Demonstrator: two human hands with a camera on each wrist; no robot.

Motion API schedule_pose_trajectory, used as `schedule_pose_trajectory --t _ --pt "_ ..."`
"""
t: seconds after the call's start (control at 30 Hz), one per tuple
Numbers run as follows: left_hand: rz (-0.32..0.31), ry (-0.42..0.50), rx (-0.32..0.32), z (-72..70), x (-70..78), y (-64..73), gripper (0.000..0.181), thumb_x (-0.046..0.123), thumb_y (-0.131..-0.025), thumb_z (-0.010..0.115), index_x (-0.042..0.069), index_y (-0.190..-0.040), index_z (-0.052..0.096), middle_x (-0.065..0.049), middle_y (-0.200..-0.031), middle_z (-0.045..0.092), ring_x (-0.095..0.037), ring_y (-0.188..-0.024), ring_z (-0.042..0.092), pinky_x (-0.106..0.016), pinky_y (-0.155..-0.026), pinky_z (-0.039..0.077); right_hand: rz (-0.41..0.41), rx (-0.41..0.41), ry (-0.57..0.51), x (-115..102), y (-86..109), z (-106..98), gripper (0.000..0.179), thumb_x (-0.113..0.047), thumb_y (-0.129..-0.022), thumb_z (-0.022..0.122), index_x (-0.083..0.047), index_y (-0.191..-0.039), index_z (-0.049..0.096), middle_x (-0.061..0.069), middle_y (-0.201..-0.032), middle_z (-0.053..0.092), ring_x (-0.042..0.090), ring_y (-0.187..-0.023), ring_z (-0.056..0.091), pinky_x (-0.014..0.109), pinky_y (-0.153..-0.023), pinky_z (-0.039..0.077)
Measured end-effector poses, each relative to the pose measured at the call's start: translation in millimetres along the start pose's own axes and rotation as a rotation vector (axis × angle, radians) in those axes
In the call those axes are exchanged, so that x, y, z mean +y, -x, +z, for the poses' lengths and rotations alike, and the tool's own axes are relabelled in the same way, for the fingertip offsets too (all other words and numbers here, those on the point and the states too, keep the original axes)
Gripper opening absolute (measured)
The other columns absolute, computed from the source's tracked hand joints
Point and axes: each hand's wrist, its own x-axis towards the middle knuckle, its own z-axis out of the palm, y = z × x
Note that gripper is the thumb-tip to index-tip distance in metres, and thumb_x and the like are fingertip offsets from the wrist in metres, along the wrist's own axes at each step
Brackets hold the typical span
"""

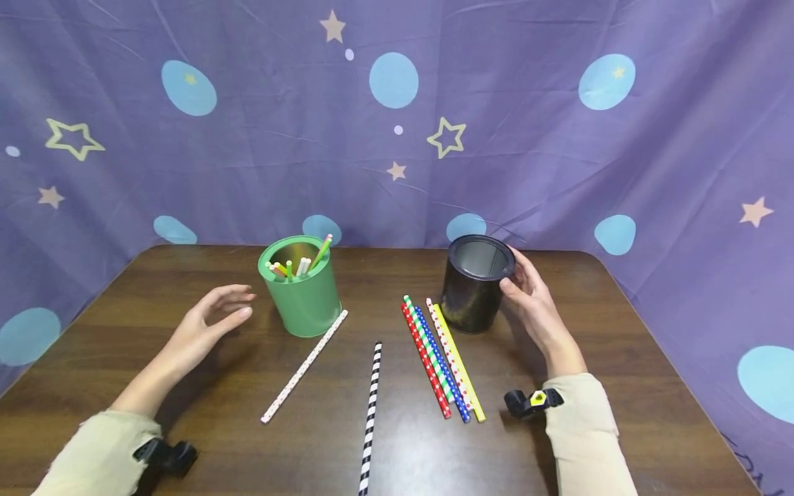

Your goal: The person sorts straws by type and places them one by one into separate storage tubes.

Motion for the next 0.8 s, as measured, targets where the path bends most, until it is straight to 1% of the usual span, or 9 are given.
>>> schedule_pose_trajectory --t 0.07,0.13,0.23,0.33,0.43,0.53,0.67,0.73,0.8 --pt "0.005 -0.019 -0.016 0.7 3.9 2.1 0.04 0.019 -0.1 0.061 0.002 -0.134 0.052 -0.016 -0.124 0.06 -0.013 -0.111 0.056 -0.022 -0.09 0.043 0.01 -0.006 0.006 0.8 -0.4 1.2 0.063 0.004 -0.096 0.057 -0.01 -0.152 0.032 0.007 -0.147 0.04 0.019 -0.128 0.04 0.023 -0.099 0.038" --pt "0.005 -0.034 -0.037 1.7 8.2 4.1 0.038 0.019 -0.099 0.062 0.002 -0.133 0.054 -0.02 -0.124 0.061 -0.011 -0.11 0.057 -0.022 -0.09 0.043 0.023 -0.003 0.018 1.5 -1.3 3.2 0.072 0.012 -0.091 0.06 -0.011 -0.152 0.03 0.007 -0.146 0.04 0.021 -0.127 0.04 0.023 -0.099 0.038" --pt "-0.012 -0.05 -0.082 3.9 15.6 5.5 0.037 0.021 -0.099 0.062 0.002 -0.13 0.056 -0.018 -0.123 0.063 -0.011 -0.11 0.058 -0.025 -0.092 0.044 0.034 0.016 0.031 1.8 -2.7 6.5 0.079 0.02 -0.086 0.058 -0.012 -0.152 0.03 0.006 -0.143 0.043 0.021 -0.125 0.042 0.023 -0.099 0.041" --pt "-0.039 -0.064 -0.139 6.9 23.6 5.1 0.038 0.024 -0.099 0.063 0.002 -0.129 0.059 -0.014 -0.122 0.065 -0.018 -0.112 0.059 -0.033 -0.095 0.046 0.028 0.033 0.035 0.7 -3.4 8.2 0.08 0.023 -0.084 0.057 -0.01 -0.151 0.03 0.006 -0.141 0.045 0.021 -0.123 0.044 0.023 -0.098 0.042" --pt "-0.058 -0.061 -0.202 11.4 31.0 4.0 0.037 0.023 -0.098 0.064 0.0 -0.127 0.06 -0.015 -0.123 0.065 -0.026 -0.113 0.061 -0.039 -0.094 0.048 0.024 0.039 0.043 0.4 -3.3 7.8 0.079 0.02 -0.084 0.06 -0.011 -0.151 0.031 0.005 -0.141 0.046 0.02 -0.123 0.044 0.022 -0.098 0.041" --pt "-0.077 -0.057 -0.268 18.7 35.5 2.5 0.037 0.021 -0.097 0.065 -0.002 -0.126 0.062 -0.016 -0.121 0.066 -0.027 -0.109 0.063 -0.037 -0.09 0.05 0.018 0.026 0.045 5.9 -4.1 1.3 0.079 0.015 -0.084 0.064 -0.012 -0.151 0.031 0.005 -0.143 0.044 0.018 -0.125 0.043 0.022 -0.099 0.041" --pt "-0.11 -0.084 -0.334 32.0 38.0 -0.1 0.038 0.022 -0.095 0.067 -0.003 -0.123 0.064 -0.014 -0.114 0.068 -0.02 -0.097 0.065 -0.032 -0.08 0.052 0.012 -0.001 0.045 23.4 -8.5 -17.6 0.082 0.009 -0.084 0.069 -0.015 -0.153 0.031 0.007 -0.148 0.041 0.017 -0.127 0.044 0.022 -0.099 0.042" --pt "-0.13 -0.102 -0.354 39.0 38.5 -1.4 0.038 0.022 -0.094 0.068 -0.004 -0.122 0.065 -0.013 -0.111 0.069 -0.017 -0.091 0.065 -0.031 -0.076 0.051 0.018 -0.004 0.052 33.4 -11.4 -28.2 0.083 0.006 -0.085 0.072 -0.016 -0.154 0.031 0.009 -0.15 0.04 0.018 -0.128 0.044 0.023 -0.099 0.043" --pt "-0.148 -0.12 -0.369 45.2 38.9 -2.3 0.039 0.023 -0.093 0.069 -0.005 -0.12 0.066 -0.013 -0.11 0.069 -0.014 -0.086 0.064 -0.031 -0.073 0.05 0.033 -0.005 0.056 38.8 -12.9 -33.8 0.085 0.002 -0.084 0.074 -0.018 -0.154 0.03 0.01 -0.152 0.037 0.02 -0.13 0.042 0.023 -0.1 0.043"
